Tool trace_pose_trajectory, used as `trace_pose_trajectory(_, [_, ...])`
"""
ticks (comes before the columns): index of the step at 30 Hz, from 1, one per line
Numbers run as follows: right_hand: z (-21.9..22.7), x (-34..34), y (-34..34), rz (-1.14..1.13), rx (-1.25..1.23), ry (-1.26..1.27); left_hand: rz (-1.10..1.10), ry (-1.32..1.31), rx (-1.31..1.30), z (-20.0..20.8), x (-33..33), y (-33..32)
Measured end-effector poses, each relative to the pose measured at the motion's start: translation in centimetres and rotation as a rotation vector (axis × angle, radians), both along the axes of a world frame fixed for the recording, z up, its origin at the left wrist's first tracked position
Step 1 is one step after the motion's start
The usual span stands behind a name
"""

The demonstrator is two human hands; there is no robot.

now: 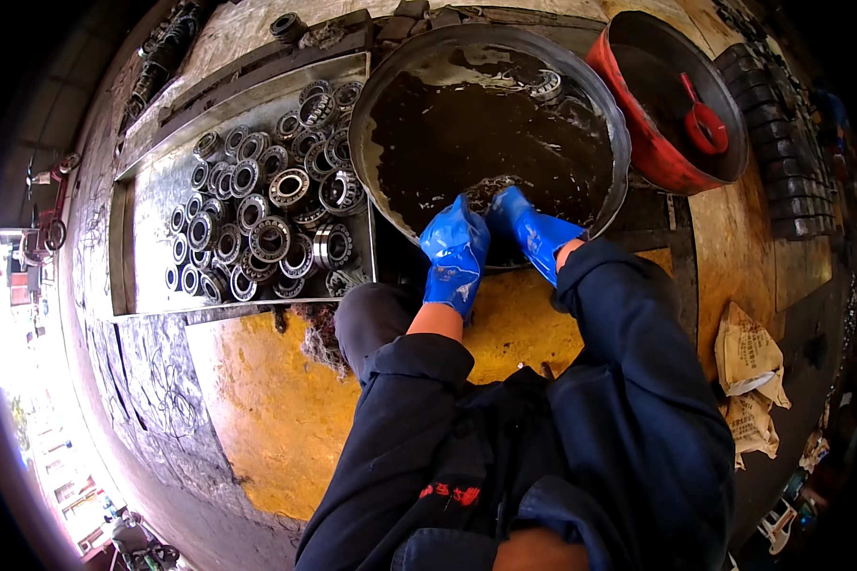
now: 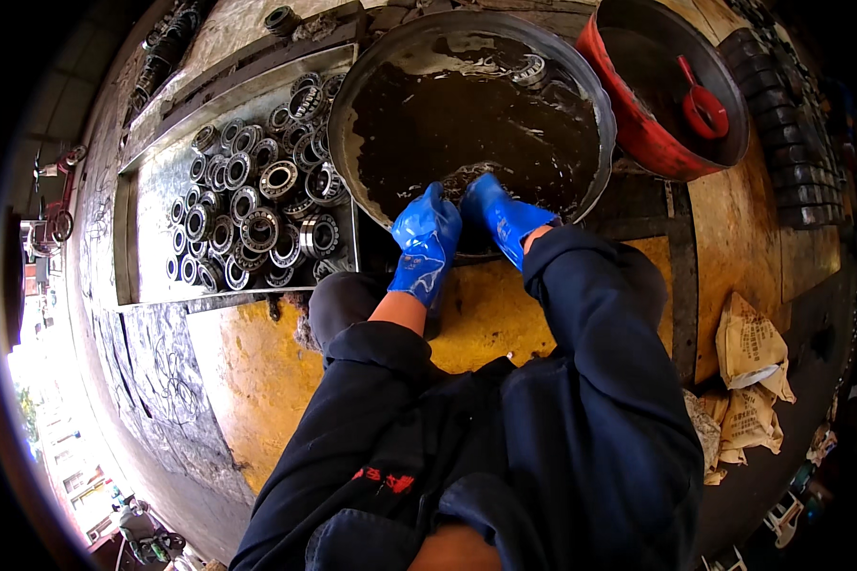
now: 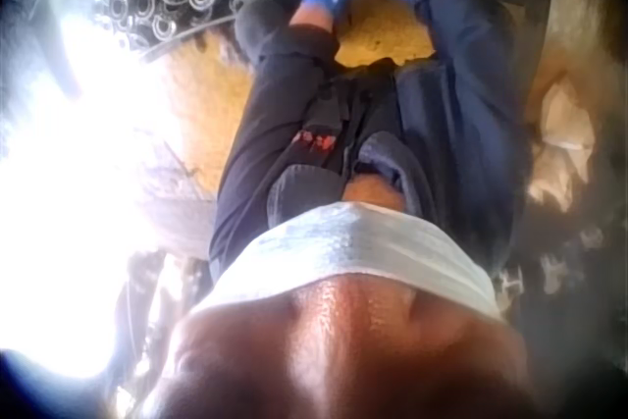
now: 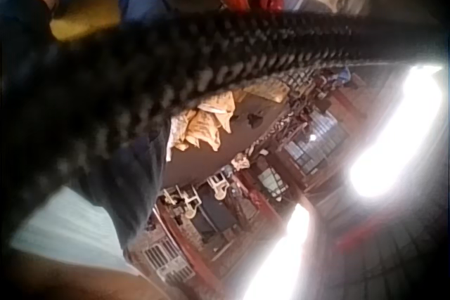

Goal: The person repeatedly picks up metal bearings from a tray, submerges them in a basin of dark liquid, and rubs them with gloved hands. After cleaning, the bearings are placed back into the tray. The process is repeated for several bearings throughout the clip.

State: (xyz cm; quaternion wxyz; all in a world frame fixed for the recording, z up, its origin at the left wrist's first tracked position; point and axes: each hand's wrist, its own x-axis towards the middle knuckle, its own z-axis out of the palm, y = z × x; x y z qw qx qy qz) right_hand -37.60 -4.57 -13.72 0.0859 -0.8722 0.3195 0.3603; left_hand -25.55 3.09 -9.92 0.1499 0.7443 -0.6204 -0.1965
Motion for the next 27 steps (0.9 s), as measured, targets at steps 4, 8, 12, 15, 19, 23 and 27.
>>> trace_pose_trajectory(4, [-3.5, -5.6, 0.6, -0.62, -0.056, -0.405, -0.007, 0.015, 0.014, 0.2, 0.0, -0.1])
trace_pose_trajectory(8, [-4.8, -6.9, 1.9, -1.041, 0.125, -0.562, -0.007, 0.037, -0.012, 0.2, -0.4, -0.2])
trace_pose_trajectory(12, [0.0, -1.3, 0.2, -0.283, 0.026, -0.069, -0.003, 0.016, -0.041, -0.4, 0.4, 0.3])
trace_pose_trajectory(15, [-1.5, -1.0, -0.2, -0.032, 0.068, -0.04, -0.014, 0.02, -0.031, -0.8, 0.2, 0.2])
trace_pose_trajectory(19, [-1.0, -6.3, 0.6, -0.48, 0.111, -0.272, -0.005, 0.014, 0.045, 0.3, 0.1, -0.1])
trace_pose_trajectory(23, [-5.0, -8.4, 2.0, -0.728, -0.1, -0.552, -0.037, 0.052, -0.035, 0.1, -1.0, -0.5])
trace_pose_trajectory(27, [1.2, -0.1, 0.4, -0.1, -0.018, 0.006, 0.002, 0.002, 0.033, -0.1, 0.3, 0.0])
